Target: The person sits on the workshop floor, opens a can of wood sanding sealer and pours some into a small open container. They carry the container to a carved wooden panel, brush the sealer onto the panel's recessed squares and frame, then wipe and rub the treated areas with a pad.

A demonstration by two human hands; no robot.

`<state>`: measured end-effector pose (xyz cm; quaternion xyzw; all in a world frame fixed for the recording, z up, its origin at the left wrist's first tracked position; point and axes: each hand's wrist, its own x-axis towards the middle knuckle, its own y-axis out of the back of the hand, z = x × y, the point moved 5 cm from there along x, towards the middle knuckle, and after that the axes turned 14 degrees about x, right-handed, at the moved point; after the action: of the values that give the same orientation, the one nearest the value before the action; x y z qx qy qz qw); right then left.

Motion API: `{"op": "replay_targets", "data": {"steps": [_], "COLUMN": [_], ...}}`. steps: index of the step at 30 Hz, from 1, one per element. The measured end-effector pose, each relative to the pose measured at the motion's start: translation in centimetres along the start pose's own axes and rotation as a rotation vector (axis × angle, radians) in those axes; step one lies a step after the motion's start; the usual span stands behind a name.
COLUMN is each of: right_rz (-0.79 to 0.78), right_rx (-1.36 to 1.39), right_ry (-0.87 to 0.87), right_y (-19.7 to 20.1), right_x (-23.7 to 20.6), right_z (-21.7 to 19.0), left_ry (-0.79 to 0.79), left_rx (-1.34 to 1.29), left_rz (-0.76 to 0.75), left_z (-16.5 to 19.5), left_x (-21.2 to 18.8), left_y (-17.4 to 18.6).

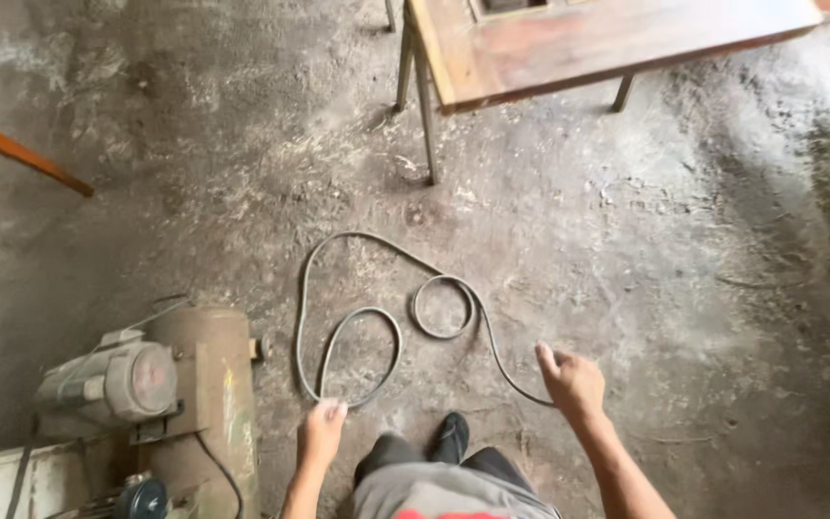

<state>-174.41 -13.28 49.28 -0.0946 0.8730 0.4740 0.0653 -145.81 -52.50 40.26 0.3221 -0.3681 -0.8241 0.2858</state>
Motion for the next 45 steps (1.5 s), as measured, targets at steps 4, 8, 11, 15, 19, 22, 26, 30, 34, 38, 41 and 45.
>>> {"op": "replay_targets", "data": {"steps": [4,8,11,15,19,22,26,30,34,38,41,45], "right_rz": [0.115,0.126,0.048,-0.060,-0.243,-0.209,0.040,-0.005,-0.148,-0.112,-0.281,-0.281], "right_rx": [-0.047,-0.120,-0.210,-0.336,-0.106,-0.051,0.038,-0.017,0.136,0.377,0.335,0.410], "right_ry": [0.117,0.164,0.121,-0.133,0.069,0.380,0.166,0.217,0.370,0.366,0.406,0.384], "right_y": [7.1,10.6,13.1,16.7,10.5,7.6,13.0,15.1,11.5,11.1,10.2,10.2], "right_x": [9.9,21.5,33.6,49.7,56.0,58.0,64.1,67.4,69.7,73.8,75.1,77.5], "right_z": [-3.1,-4.4,-6.9,-12.2,-19.3,-22.3,-20.3,-21.6,-26.9,-31.8,-34.5,-35.5], "left_ry": [-0.224,-0.213,-0.570,-0.476,-0.589,-0.490,-0.421,-0.430,-0.453,-0.459,-0.422,-0.270], "left_rx": [-0.064,-0.078,-0.045,0.035,0.121,0.281,0.440,0.484,0.503,0.512,0.545,0.547], "left_rz": [0.030,0.040,0.268,0.442,0.468,0.427,0.469,0.457,0.507,0.536,0.479,0.399], "left_z": [12.5,20.5,28.6,40.5,55.7,63.2,67.6,68.6,70.0,72.5,74.4,76.4], "left_x": [8.1,15.2,22.2,34.3,43.8,47.8,49.6,49.6,48.6,47.5,47.3,48.4], "left_y": [-0.6,-1.5,-0.4,-0.2,-3.2,-6.3,-8.4,-8.3,-6.7,-5.3,-4.9,-5.1]}}
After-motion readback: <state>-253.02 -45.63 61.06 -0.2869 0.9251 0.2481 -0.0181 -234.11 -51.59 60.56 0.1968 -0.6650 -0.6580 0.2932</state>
